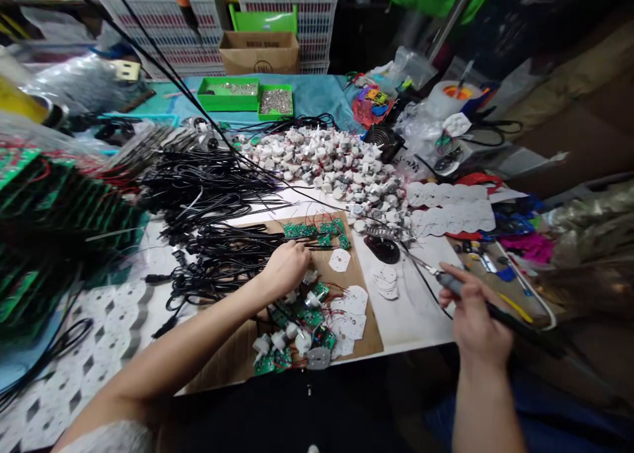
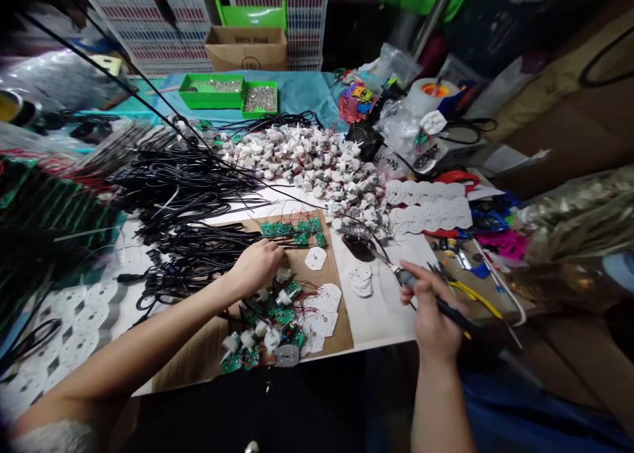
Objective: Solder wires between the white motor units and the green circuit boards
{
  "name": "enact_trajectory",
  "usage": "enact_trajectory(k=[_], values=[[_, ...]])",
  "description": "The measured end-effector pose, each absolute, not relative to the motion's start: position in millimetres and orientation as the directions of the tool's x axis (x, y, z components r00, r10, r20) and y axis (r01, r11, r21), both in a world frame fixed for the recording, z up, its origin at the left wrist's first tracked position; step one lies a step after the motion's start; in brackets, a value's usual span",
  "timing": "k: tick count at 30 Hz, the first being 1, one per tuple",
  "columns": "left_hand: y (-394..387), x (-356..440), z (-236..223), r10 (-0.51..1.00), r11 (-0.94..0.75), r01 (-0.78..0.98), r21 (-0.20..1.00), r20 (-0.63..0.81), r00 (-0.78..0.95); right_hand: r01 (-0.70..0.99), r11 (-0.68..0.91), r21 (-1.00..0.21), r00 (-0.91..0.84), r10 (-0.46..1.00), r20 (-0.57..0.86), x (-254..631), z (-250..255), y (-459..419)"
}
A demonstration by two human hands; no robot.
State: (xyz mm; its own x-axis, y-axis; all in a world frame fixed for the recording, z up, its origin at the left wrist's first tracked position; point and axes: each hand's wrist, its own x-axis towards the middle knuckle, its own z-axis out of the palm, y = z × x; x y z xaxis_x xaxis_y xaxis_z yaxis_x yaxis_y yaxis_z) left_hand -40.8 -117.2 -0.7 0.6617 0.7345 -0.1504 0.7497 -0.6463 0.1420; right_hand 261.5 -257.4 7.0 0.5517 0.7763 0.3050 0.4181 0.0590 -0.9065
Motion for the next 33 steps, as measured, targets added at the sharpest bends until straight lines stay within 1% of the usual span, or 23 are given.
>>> enact_trajectory(k=[2, 3, 5, 8, 9, 10, 12, 14, 15, 18, 20, 23, 25, 27, 30, 31, 33], values=[[-116.5, -33.4, -9.6, 0.770, -0.610, 0.780, 0.137, -0.130, 0.625, 0.436, 0.025, -0.900, 0.527, 0.804, 0.277, 251.0, 0.8, -269.6], [-116.3, -33.6, -12.2, 0.783, -0.596, 0.788, 0.155, -0.108, 0.613, 0.448, 0.009, -0.894, 0.510, 0.819, 0.264, 245.6, -3.5, -272.9], [-115.8, -37.4, -14.8, 0.781, -0.588, 0.775, 0.232, -0.085, 0.619, 0.490, 0.003, -0.872, 0.468, 0.843, 0.266, 235.4, -13.1, -275.0], [-115.8, -42.4, -16.0, 0.755, -0.561, 0.730, 0.390, -0.122, 0.645, 0.523, 0.045, -0.851, 0.406, 0.865, 0.296, 222.2, -24.9, -271.5], [-116.6, -42.8, -16.3, 0.765, -0.533, 0.736, 0.417, -0.134, 0.630, 0.528, 0.060, -0.847, 0.388, 0.870, 0.304, 218.5, -27.6, -269.8], [-117.7, -42.6, -16.8, 0.789, -0.499, 0.757, 0.421, -0.139, 0.598, 0.531, 0.071, -0.844, 0.374, 0.875, 0.308, 215.1, -29.6, -268.2], [-120.8, -41.2, -18.2, 0.849, -0.443, 0.814, 0.375, -0.115, 0.515, 0.528, 0.077, -0.846, 0.368, 0.876, 0.310, 209.6, -32.3, -265.6], [-124.0, -39.7, -21.0, 0.877, -0.439, 0.838, 0.323, -0.049, 0.478, 0.515, 0.070, -0.854, 0.378, 0.876, 0.300, 205.8, -34.2, -263.9], [-125.2, -39.2, -22.8, 0.871, -0.462, 0.827, 0.320, -0.010, 0.490, 0.508, 0.065, -0.859, 0.385, 0.875, 0.294, 204.4, -35.1, -263.3], [-126.4, -38.5, -29.4, 0.827, -0.544, 0.750, 0.377, 0.092, 0.554, 0.491, 0.062, -0.869, 0.396, 0.873, 0.286, 201.4, -36.7, -261.9], [-125.3, -38.0, -33.1, 0.817, -0.552, 0.708, 0.441, 0.115, 0.565, 0.493, 0.079, -0.867, 0.385, 0.873, 0.299, 198.8, -36.2, -260.7], [-121.8, -36.0, -35.1, 0.840, -0.491, 0.682, 0.542, 0.087, 0.535, 0.509, 0.130, -0.851, 0.341, 0.877, 0.338, 191.8, -32.8, -257.2], [-118.8, -33.5, -34.2, 0.855, -0.438, 0.681, 0.587, 0.037, 0.518, 0.517, 0.162, -0.841, 0.316, 0.876, 0.363, 185.7, -29.9, -254.3], [-115.5, -30.0, -32.5, 0.852, -0.411, 0.698, 0.586, -0.024, 0.522, 0.516, 0.182, -0.837, 0.302, 0.876, 0.377, 180.0, -27.5, -251.4], [-110.5, -23.0, -30.1, 0.841, -0.399, 0.735, 0.549, -0.102, 0.532, 0.513, 0.201, -0.835, 0.306, 0.866, 0.396, 176.0, -26.3, -248.6], [-109.0, -20.4, -29.7, 0.840, -0.388, 0.736, 0.554, -0.116, 0.530, 0.514, 0.203, -0.833, 0.313, 0.860, 0.402, 176.5, -26.7, -248.3], [-106.1, -14.8, -29.9, 0.833, -0.354, 0.705, 0.615, -0.136, 0.537, 0.523, 0.199, -0.829, 0.334, 0.847, 0.414, 179.9, -28.6, -248.7]])
